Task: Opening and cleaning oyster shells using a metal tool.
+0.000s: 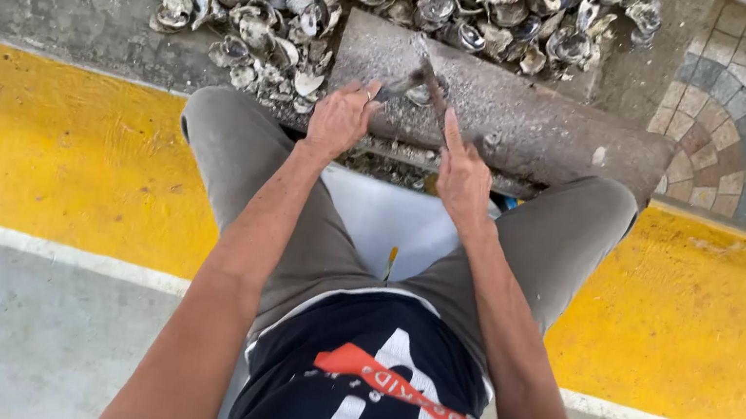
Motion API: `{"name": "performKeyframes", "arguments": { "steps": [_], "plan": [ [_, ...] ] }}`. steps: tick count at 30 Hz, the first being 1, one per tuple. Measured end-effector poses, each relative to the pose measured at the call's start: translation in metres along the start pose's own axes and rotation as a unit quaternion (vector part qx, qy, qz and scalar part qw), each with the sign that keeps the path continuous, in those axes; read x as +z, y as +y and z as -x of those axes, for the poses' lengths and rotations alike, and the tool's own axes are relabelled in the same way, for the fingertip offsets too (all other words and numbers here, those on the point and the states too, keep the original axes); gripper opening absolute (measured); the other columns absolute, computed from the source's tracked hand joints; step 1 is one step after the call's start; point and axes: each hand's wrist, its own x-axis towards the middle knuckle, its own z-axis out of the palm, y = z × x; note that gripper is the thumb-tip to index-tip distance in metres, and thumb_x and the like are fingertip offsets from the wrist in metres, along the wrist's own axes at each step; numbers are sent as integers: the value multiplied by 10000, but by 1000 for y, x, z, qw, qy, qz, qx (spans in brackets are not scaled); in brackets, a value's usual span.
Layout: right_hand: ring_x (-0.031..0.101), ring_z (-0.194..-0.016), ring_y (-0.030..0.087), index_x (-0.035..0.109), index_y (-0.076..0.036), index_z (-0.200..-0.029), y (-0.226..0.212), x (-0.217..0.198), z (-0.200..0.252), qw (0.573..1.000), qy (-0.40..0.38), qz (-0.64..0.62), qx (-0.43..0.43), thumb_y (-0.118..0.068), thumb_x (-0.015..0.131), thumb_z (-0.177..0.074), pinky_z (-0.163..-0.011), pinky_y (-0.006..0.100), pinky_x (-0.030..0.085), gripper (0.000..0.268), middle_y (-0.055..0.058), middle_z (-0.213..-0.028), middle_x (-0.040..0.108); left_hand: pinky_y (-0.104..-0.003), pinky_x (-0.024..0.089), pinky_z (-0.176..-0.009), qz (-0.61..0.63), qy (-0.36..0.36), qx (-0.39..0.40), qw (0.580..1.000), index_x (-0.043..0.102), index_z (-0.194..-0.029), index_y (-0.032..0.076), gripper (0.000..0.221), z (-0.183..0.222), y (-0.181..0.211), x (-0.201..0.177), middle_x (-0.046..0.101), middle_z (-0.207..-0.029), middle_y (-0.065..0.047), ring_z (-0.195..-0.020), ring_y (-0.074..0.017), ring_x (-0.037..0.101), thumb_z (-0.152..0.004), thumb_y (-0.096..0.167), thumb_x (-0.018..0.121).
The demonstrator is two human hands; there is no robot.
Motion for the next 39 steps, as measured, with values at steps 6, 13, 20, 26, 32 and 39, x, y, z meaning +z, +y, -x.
{"name": "performKeyframes", "arguments": {
  "steps": [6, 13, 20, 26, 32, 39],
  "plan": [
    [668, -699, 301, 488, -76, -1573, 0, -9, -15, 975, 109, -188, -52, 10, 630, -1017, -670, 351, 536, 580, 216, -1015, 675, -490, 577, -851, 36, 28, -75, 996, 650, -1335, 96, 359, -17, -29, 48, 695, -1183, -269, -991, -456, 682, -1042, 296, 597],
    [498, -668, 70, 607, -11, -1370, -1, -2, 15, 902, 102, -385, 165, -8, 587, -1044, -566, 284, 429, 327, 20, -821, 576, -308, 409, -512, 662, -98, -382, 637, 629, -1231, 17, 359, 8, -16, 38, 598, -797, -38, -612, -146, 502, -1098, 293, 441],
    [695, -803, 254, 549, 9, -1416, -9, -2, 16, 967, 84, -225, 83, -55, 626, -1006, -718, 384, 543, 422, 191, -954, 700, -260, 399, -525, 817, -182, -323, 442, 583, -1327, 34, 422, 25, 3, 36, 538, -823, -13, -595, -99, 438, -1130, 336, 362],
    [708, -858, 335, 499, 7, -1456, -17, -6, 15, 958, 118, -237, 106, -59, 605, -992, -788, 413, 549, 480, 246, -1021, 697, -261, 403, -523, 789, -119, -333, 502, 607, -1327, 20, 428, 21, 4, 28, 550, -806, -11, -596, -95, 450, -1129, 325, 383],
    [726, -873, 311, 539, 13, -1400, 1, -2, 4, 963, 100, -232, 93, -68, 632, -983, -801, 406, 560, 434, 252, -1070, 710, -315, 411, -456, 491, 6, -259, 832, 685, -1245, 36, 296, 11, 34, 11, 607, -711, -41, -507, -120, 498, -1054, 190, 521],
    [680, -807, 278, 543, 12, -1409, 0, -16, 18, 963, 109, -226, 95, -67, 650, -992, -755, 384, 543, 438, 235, -1001, 697, -406, 542, -598, 309, 51, -163, 936, 714, -1261, 78, 325, -9, 78, 5, 708, -759, -144, -645, -299, 685, -976, 172, 590]
  ]
}}
